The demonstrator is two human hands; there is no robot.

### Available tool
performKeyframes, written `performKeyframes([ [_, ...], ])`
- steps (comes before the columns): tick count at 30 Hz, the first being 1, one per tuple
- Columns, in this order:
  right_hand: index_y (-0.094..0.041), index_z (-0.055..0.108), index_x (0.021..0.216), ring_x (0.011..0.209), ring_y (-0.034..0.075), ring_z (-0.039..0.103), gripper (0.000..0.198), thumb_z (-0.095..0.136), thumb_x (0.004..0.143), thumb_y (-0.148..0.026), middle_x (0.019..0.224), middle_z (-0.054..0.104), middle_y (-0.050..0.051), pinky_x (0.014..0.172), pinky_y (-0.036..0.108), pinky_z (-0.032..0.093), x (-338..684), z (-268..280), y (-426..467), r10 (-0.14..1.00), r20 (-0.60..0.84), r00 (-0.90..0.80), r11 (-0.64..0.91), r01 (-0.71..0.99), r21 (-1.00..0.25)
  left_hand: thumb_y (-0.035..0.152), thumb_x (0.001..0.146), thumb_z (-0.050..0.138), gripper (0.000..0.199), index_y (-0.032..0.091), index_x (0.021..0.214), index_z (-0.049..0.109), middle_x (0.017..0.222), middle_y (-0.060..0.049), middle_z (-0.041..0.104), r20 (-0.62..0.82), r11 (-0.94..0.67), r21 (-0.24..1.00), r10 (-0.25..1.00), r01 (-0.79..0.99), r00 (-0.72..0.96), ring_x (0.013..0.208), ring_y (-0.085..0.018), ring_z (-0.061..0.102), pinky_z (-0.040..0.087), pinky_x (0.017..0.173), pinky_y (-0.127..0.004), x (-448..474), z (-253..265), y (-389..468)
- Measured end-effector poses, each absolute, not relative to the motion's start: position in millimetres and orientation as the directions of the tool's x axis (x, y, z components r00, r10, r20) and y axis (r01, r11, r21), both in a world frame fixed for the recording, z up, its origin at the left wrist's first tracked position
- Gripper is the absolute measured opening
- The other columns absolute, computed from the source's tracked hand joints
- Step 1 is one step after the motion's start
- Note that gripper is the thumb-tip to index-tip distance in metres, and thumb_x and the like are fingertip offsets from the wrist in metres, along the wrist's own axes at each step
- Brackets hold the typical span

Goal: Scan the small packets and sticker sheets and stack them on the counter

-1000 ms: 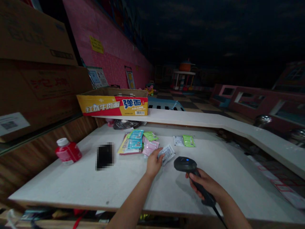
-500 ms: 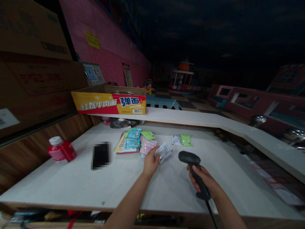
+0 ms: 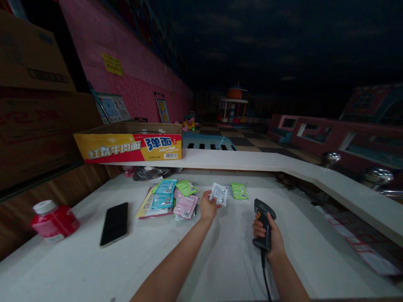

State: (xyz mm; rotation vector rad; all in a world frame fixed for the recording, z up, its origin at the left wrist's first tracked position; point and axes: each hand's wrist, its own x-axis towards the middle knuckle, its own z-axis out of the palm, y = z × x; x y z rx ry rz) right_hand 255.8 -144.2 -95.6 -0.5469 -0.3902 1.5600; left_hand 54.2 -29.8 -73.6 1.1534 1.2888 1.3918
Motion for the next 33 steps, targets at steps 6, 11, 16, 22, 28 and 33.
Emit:
performKeyframes([
  [6,-0.018,0.054,0.078,0.040,0.003,0.034,0.033,0.075,0.072,-0.044,0.056,0.038,-0.008,0.034,0.010,0.032,255.6,-98.3,-137.5,0.988,-0.147,-0.048,-0.113,-0.871,-0.479,0.008,0.081,0.054,0.036,0.014,0.116,0.053,0.101,-0.008,0.067,-0.016,0.073,0.961,0.978,0.267,-0.210,0.078,-0.015,0.068,0.057,0.064,-0.026,97.0,-79.5,11.4],
  [11,-0.018,0.054,0.079,0.041,0.003,0.035,0.034,0.075,0.071,-0.044,0.056,0.039,-0.008,0.034,0.010,0.032,256.0,-98.0,-134.9,0.987,-0.149,-0.054,-0.119,-0.871,-0.477,0.014,0.077,0.061,0.024,0.011,0.100,0.066,0.104,-0.015,0.067,0.175,-0.055,0.723,0.979,0.689,-0.106,0.105,-0.025,0.062,0.045,0.094,-0.035,89.1,-79.6,9.4],
  [16,-0.019,0.053,0.077,0.041,0.004,0.035,0.035,0.074,0.072,-0.046,0.057,0.037,-0.008,0.033,0.012,0.032,255.2,-95.8,-136.7,0.988,-0.148,-0.038,-0.112,-0.840,-0.530,0.017,0.079,0.058,0.017,0.012,0.090,0.069,0.097,-0.015,0.067,0.209,-0.128,0.467,0.977,0.875,0.031,0.101,-0.025,0.061,0.040,0.093,-0.034,85.2,-75.5,3.7],
  [22,-0.019,0.053,0.082,0.042,0.004,0.036,0.032,0.073,0.075,-0.042,0.058,0.038,-0.007,0.034,0.011,0.034,255.2,-96.3,-141.9,0.985,-0.165,-0.057,-0.132,-0.865,-0.485,0.016,0.080,0.056,0.020,0.013,0.096,0.069,0.100,-0.014,0.065,0.206,-0.168,0.488,0.976,0.857,0.074,0.100,-0.023,0.058,0.040,0.091,-0.033,88.1,-65.5,-1.3],
  [28,-0.017,0.054,0.087,0.041,0.003,0.040,0.026,0.071,0.077,-0.033,0.059,0.041,-0.007,0.033,0.011,0.036,254.2,-95.8,-146.0,0.971,-0.225,-0.082,-0.155,-0.930,-0.332,0.024,0.083,0.057,0.027,0.020,0.107,0.068,0.105,-0.011,0.062,0.391,-0.280,0.355,0.911,0.892,0.130,0.107,-0.025,0.052,0.038,0.096,-0.037,25.1,-19.1,-12.5],
  [33,-0.018,0.053,0.091,0.042,0.005,0.041,0.022,0.068,0.080,-0.030,0.060,0.042,-0.007,0.034,0.012,0.039,252.0,-95.7,-150.1,0.975,-0.208,-0.081,-0.146,-0.937,-0.318,0.031,0.084,0.054,0.030,0.017,0.107,0.066,0.107,-0.014,0.061,0.405,0.083,0.208,0.900,0.975,-0.163,0.110,-0.029,0.052,0.041,0.092,-0.039,-69.1,19.4,-18.9],
])
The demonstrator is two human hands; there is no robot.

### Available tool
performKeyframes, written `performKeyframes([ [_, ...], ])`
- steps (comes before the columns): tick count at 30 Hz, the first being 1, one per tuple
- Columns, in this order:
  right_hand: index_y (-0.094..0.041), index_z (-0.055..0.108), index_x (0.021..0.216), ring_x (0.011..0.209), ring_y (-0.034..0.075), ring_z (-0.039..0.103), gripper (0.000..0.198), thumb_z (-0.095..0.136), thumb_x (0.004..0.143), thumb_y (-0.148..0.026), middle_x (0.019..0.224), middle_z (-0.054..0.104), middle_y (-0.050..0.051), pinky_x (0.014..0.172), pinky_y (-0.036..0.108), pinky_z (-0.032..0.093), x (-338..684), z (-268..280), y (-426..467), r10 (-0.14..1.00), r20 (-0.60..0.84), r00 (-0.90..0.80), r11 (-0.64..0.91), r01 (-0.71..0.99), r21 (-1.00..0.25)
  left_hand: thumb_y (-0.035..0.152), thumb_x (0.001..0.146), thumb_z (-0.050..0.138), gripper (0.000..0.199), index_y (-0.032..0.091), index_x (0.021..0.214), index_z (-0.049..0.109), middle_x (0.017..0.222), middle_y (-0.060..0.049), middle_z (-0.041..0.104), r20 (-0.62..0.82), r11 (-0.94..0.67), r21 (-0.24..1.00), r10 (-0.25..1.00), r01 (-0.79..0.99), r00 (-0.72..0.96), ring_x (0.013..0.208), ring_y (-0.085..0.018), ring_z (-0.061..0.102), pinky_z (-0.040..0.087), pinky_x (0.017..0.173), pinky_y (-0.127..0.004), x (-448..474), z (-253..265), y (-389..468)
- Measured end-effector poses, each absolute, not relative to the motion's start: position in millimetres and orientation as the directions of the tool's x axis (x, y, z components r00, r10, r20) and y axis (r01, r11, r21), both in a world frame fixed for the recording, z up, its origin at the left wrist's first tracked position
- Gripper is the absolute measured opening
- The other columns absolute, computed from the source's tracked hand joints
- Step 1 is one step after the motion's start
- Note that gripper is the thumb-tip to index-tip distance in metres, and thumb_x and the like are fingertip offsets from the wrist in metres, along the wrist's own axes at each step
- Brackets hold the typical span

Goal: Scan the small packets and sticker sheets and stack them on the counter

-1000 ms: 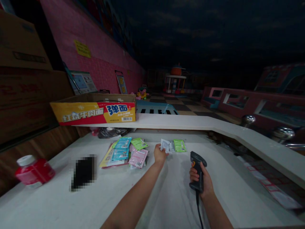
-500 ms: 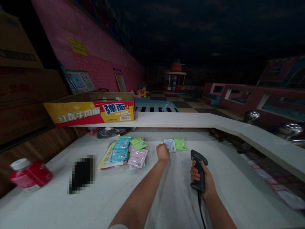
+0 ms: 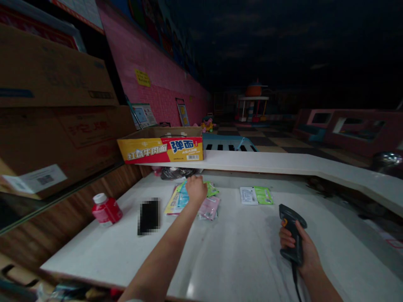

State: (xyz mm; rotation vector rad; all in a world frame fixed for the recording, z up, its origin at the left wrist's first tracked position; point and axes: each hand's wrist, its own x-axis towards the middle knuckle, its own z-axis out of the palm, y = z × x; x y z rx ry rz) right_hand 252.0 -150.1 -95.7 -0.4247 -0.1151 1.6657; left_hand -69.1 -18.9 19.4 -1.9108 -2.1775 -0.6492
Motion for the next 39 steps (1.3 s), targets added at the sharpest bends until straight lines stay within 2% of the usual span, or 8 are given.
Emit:
performKeyframes([
  [4,-0.018,0.052,0.091,0.042,0.004,0.041,0.027,0.072,0.076,-0.028,0.060,0.042,-0.007,0.034,0.012,0.039,253.1,-99.3,-150.0,0.975,-0.211,-0.074,-0.144,-0.929,-0.340,0.046,0.080,0.058,0.044,0.014,0.110,0.062,0.115,-0.019,0.061,0.279,0.335,0.189,0.883,0.923,-0.377,0.113,-0.034,0.053,0.044,0.087,-0.041,-119.4,25.2,-23.6],
  [8,-0.018,0.051,0.091,0.042,0.004,0.041,0.031,0.074,0.073,-0.027,0.060,0.042,-0.007,0.033,0.012,0.039,254.4,-101.0,-149.9,0.977,-0.202,-0.074,-0.144,-0.922,-0.360,0.054,0.072,0.065,0.054,0.017,0.112,0.060,0.117,-0.017,0.062,0.147,0.367,0.225,0.903,0.903,-0.404,0.110,-0.033,0.057,0.047,0.084,-0.039,-139.4,17.7,-22.0],
  [13,-0.018,0.051,0.092,0.042,0.004,0.043,0.025,0.070,0.077,-0.025,0.060,0.044,-0.006,0.035,0.012,0.039,252.8,-100.0,-151.9,0.976,-0.205,-0.072,-0.137,-0.936,-0.325,0.054,0.066,0.070,0.059,0.017,0.112,0.061,0.116,-0.018,0.063,0.167,0.398,0.246,0.881,0.884,-0.443,0.111,-0.034,0.057,0.046,0.083,-0.038,-146.6,9.0,-15.5],
  [18,-0.018,0.051,0.092,0.042,0.005,0.043,0.025,0.069,0.077,-0.025,0.060,0.043,-0.007,0.035,0.013,0.040,252.9,-100.5,-153.0,0.978,-0.198,-0.070,-0.136,-0.930,-0.341,0.050,0.065,0.073,0.056,0.018,0.110,0.065,0.122,-0.017,0.060,0.156,0.412,0.276,0.872,0.868,-0.464,0.117,-0.034,0.053,0.046,0.086,-0.038,-151.2,10.7,-13.2],
  [23,-0.017,0.052,0.095,0.043,0.005,0.044,0.028,0.071,0.076,-0.026,0.061,0.043,-0.006,0.035,0.013,0.041,253.5,-100.8,-153.4,0.977,-0.205,-0.067,-0.136,-0.927,-0.349,0.043,0.082,0.057,0.036,0.017,0.104,0.067,0.117,-0.015,0.065,0.121,0.417,0.372,0.864,0.830,-0.489,0.113,-0.030,0.058,0.045,0.084,-0.034,-167.2,13.0,-15.0],
  [27,-0.016,0.052,0.095,0.043,0.005,0.044,0.030,0.072,0.075,-0.026,0.061,0.043,-0.006,0.035,0.013,0.040,252.6,-99.8,-153.1,0.976,-0.209,-0.065,-0.136,-0.928,-0.347,0.037,0.090,0.043,0.036,0.013,0.102,0.067,0.109,-0.017,0.068,0.137,0.400,0.413,0.861,0.818,-0.490,0.106,-0.026,0.063,0.045,0.081,-0.030,-193.2,8.2,-23.4],
  [32,-0.016,0.050,0.089,0.042,0.004,0.044,0.028,0.073,0.074,-0.024,0.060,0.043,-0.007,0.034,0.012,0.040,251.6,-96.9,-152.4,0.975,-0.214,-0.060,-0.131,-0.934,-0.333,0.033,0.090,0.040,0.036,0.009,0.097,0.066,0.101,-0.022,0.069,0.159,0.441,0.425,0.823,0.790,-0.545,0.103,-0.031,0.064,0.045,0.078,-0.033,-224.2,-6.7,-37.8],
  [39,-0.017,0.049,0.087,0.043,0.004,0.045,0.024,0.069,0.076,-0.025,0.061,0.045,-0.006,0.037,0.012,0.041,252.5,-96.9,-157.7,0.976,-0.213,-0.052,-0.120,-0.940,-0.320,0.030,0.088,0.043,0.025,0.013,0.083,0.061,0.091,-0.018,0.070,0.227,0.367,0.601,0.773,0.710,-0.592,0.090,-0.027,0.066,0.045,0.070,-0.031,-232.7,-11.7,-48.1],
])
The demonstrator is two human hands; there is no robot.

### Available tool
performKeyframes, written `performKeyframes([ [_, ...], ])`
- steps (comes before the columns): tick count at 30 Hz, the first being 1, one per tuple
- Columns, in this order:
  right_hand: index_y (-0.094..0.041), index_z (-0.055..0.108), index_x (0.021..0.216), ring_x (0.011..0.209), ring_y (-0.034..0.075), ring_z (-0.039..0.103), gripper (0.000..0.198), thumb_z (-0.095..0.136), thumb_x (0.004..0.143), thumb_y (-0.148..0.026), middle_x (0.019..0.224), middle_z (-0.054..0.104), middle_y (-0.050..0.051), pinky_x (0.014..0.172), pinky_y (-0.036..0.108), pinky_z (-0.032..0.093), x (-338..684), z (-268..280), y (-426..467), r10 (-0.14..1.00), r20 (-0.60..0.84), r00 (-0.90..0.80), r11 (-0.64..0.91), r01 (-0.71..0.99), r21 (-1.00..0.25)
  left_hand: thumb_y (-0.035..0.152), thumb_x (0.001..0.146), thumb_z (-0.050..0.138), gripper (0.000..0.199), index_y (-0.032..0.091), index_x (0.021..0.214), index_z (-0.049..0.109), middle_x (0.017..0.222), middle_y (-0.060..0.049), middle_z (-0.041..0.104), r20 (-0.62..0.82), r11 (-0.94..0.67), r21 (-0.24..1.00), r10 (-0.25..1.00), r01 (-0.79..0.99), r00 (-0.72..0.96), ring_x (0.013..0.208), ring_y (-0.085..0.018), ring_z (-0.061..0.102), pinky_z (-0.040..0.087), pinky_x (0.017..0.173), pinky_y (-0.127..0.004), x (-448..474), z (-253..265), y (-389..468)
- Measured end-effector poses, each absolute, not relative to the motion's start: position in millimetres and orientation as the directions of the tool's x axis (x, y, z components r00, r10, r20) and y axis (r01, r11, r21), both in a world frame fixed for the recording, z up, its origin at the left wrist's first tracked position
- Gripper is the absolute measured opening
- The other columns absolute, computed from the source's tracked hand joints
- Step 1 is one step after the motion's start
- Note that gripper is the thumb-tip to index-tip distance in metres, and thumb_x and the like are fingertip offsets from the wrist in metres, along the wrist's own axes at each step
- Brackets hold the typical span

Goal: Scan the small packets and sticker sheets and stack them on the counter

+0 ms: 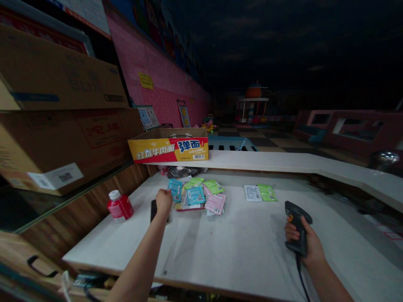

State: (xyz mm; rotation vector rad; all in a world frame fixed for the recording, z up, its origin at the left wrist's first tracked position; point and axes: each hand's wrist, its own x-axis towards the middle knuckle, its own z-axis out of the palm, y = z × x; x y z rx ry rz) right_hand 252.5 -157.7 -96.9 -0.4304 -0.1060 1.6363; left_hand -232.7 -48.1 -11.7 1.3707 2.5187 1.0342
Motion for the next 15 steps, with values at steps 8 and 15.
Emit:
performKeyframes([
  [8,-0.015,0.057,0.088,0.040,0.005,0.041,0.033,0.074,0.074,-0.040,0.056,0.048,-0.005,0.034,0.014,0.036,235.6,-73.0,-160.3,0.984,-0.175,-0.009,-0.113,-0.797,-0.593,0.047,0.081,0.049,0.028,0.020,0.078,0.047,0.071,0.002,0.053,0.339,-0.226,0.935,0.795,0.272,-0.503,0.065,-0.016,0.056,0.050,0.060,-0.030,-144.6,1.7,-65.7],
  [15,-0.017,0.057,0.096,0.034,0.007,0.041,0.043,0.066,0.077,-0.055,0.051,0.051,-0.006,0.030,0.017,0.031,198.2,-40.9,-185.5,0.983,-0.172,-0.068,-0.185,-0.438,-0.880,0.063,0.077,0.051,0.043,0.022,0.087,0.043,0.075,0.003,0.052,0.122,-0.141,0.986,0.976,-0.094,-0.181,0.063,-0.015,0.057,0.050,0.050,-0.029,-35.5,-63.7,-109.3],
])
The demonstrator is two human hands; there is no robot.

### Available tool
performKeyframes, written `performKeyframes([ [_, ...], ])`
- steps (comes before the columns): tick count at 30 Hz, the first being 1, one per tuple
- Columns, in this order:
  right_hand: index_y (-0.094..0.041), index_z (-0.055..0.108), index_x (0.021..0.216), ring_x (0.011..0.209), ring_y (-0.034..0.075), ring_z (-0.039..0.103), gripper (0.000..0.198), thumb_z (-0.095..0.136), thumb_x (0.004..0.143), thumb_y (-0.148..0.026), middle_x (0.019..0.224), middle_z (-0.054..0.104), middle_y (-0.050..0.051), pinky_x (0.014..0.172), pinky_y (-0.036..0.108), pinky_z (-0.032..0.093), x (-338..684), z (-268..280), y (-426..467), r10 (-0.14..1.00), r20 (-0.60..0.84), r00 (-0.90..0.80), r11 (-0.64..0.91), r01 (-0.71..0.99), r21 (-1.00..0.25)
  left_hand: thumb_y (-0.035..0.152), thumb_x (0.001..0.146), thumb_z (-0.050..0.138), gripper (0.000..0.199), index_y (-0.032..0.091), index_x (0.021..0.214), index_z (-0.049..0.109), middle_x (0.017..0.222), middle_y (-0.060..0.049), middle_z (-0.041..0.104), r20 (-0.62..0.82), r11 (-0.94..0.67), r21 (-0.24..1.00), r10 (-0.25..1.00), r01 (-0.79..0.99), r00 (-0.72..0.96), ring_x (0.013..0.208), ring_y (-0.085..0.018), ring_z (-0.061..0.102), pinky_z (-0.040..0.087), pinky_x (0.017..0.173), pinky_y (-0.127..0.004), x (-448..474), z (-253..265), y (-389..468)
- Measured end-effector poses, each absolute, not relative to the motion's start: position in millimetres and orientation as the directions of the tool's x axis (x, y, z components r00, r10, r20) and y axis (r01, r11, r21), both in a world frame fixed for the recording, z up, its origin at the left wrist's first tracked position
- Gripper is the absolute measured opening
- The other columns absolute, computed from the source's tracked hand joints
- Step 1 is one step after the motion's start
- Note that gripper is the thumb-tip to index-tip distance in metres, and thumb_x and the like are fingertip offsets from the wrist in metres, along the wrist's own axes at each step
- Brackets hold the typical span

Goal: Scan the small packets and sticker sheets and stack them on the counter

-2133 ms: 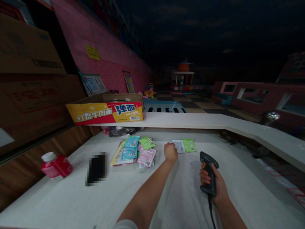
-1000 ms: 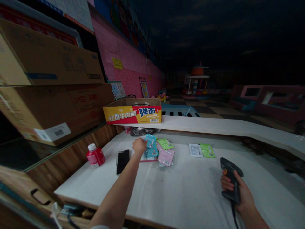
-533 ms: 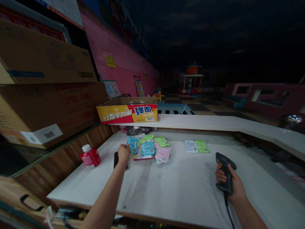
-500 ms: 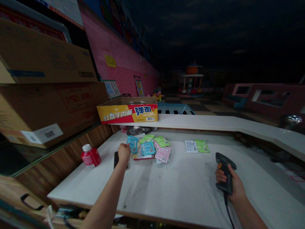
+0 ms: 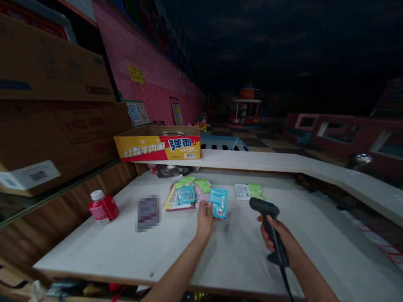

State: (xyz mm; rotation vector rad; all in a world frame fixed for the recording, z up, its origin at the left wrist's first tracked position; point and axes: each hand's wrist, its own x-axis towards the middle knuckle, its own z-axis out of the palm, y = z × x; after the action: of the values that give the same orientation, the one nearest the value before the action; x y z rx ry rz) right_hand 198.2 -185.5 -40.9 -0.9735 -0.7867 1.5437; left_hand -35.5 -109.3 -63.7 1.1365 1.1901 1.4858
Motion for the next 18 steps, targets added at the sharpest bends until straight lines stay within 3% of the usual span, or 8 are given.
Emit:
performKeyframes([
  [6,-0.018,0.055,0.096,0.031,0.008,0.043,0.051,0.064,0.074,-0.063,0.049,0.053,-0.006,0.029,0.018,0.032,173.9,-48.0,-216.2,0.951,-0.292,-0.105,-0.310,-0.263,-0.914,0.056,0.087,0.043,0.034,0.022,0.081,0.043,0.074,0.000,0.053,0.329,-0.307,0.944,0.900,0.120,-0.286,0.067,-0.016,0.054,0.046,0.063,-0.029,-22.2,-94.0,-119.3],
  [14,-0.020,0.054,0.087,0.029,0.006,0.039,0.048,0.063,0.073,-0.065,0.047,0.048,-0.008,0.028,0.017,0.028,157.2,-46.7,-228.4,0.926,-0.332,-0.181,-0.377,-0.378,-0.845,0.042,0.090,0.041,0.021,0.021,0.085,0.044,0.075,-0.001,0.055,0.405,-0.330,0.905,0.864,0.269,-0.299,0.069,-0.016,0.054,0.042,0.065,-0.029,-24.8,-94.0,-116.9],
  [18,-0.019,0.054,0.085,0.030,0.007,0.039,0.047,0.064,0.073,-0.064,0.047,0.049,-0.008,0.028,0.018,0.029,156.5,-48.1,-224.5,0.927,-0.326,-0.185,-0.373,-0.392,-0.841,0.043,0.091,0.039,0.023,0.021,0.084,0.044,0.074,0.000,0.054,0.422,-0.346,0.897,0.856,0.276,-0.299,0.069,-0.016,0.053,0.043,0.066,-0.029,-25.3,-93.5,-117.1],
])
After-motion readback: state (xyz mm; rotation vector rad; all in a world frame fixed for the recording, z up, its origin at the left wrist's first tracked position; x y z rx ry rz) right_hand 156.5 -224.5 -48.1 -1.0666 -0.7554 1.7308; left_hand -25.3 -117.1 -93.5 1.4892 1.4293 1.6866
